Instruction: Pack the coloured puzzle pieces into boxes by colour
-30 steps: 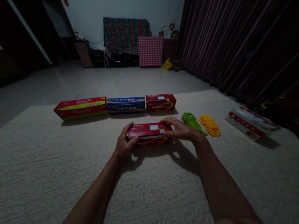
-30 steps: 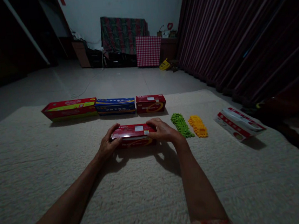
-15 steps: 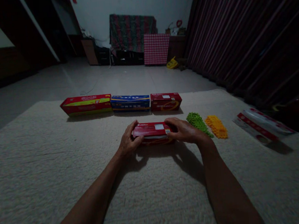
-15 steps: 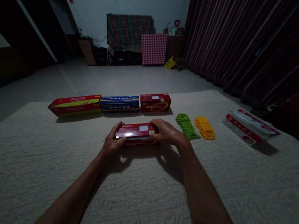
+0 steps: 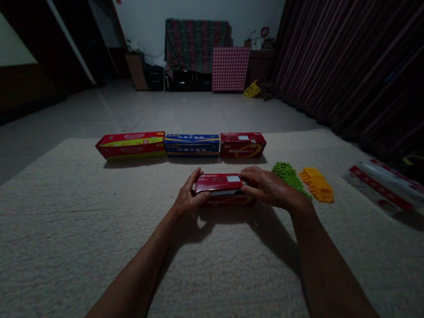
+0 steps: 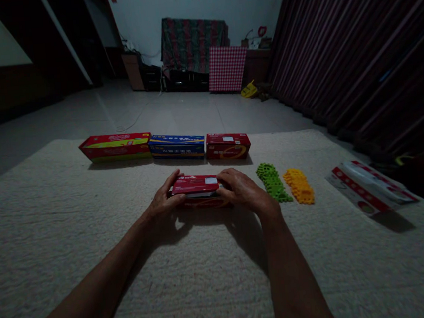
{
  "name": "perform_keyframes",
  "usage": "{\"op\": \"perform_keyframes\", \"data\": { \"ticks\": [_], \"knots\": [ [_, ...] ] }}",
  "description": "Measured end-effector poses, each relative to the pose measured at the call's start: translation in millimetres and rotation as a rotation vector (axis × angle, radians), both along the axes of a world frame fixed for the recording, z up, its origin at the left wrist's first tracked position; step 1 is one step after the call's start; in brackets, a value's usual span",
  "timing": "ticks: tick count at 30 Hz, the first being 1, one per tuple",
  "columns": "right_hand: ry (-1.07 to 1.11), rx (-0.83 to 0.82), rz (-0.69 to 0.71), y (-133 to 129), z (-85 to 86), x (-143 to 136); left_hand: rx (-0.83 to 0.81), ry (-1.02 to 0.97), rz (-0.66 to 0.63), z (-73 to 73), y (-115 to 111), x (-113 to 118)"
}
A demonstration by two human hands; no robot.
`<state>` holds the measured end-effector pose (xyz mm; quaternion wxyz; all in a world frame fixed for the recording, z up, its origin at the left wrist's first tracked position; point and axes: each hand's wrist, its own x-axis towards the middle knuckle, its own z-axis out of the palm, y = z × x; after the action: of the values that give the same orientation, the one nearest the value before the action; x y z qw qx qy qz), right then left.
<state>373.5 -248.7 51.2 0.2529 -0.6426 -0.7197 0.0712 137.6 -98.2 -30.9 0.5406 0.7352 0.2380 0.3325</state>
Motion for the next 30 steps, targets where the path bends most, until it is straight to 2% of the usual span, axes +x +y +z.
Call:
{"op": "perform_keyframes", "data": {
  "ticks": [6, 12, 15, 19, 22, 24, 28, 30],
  "knots": [
    [-0.063, 0.037, -0.039, 1, -1.8, -5, -0.005, -0.034, 0.028, 0.3, -2, 1],
    [-0.042, 0.101, -0.122, 0, 9.6, -9, -0.001, 0.047, 0.04, 6.8, -4, 1],
    [-0.009, 0.206, -0.152, 4, 10.7, -7, 0.226, 0.028, 0.11, 11.2, -5, 0],
    [0.047, 0.384, -0.266, 12, 5.1, -4, 0.679, -0.103, 0.336, 17.9, -12, -4],
    [0.119, 0.448, -0.321, 18, -2.3, -3, 0.843, -0.132, 0.399, 25.4, -16, -2],
    [0.176, 0.478, -0.362, 23, -8.5, -2, 0.891, -0.079, 0.322, 31.6, -14, 4],
    [0.288, 0.529, -0.463, 29, -16.8, -1, 0.984, 0.013, 0.001, 39.9, -4, 18],
    [0.292, 0.62, -0.52, 28, -14.3, -3, 1.007, 0.038, -0.024, 39.4, 1, 22]
  ]
}}
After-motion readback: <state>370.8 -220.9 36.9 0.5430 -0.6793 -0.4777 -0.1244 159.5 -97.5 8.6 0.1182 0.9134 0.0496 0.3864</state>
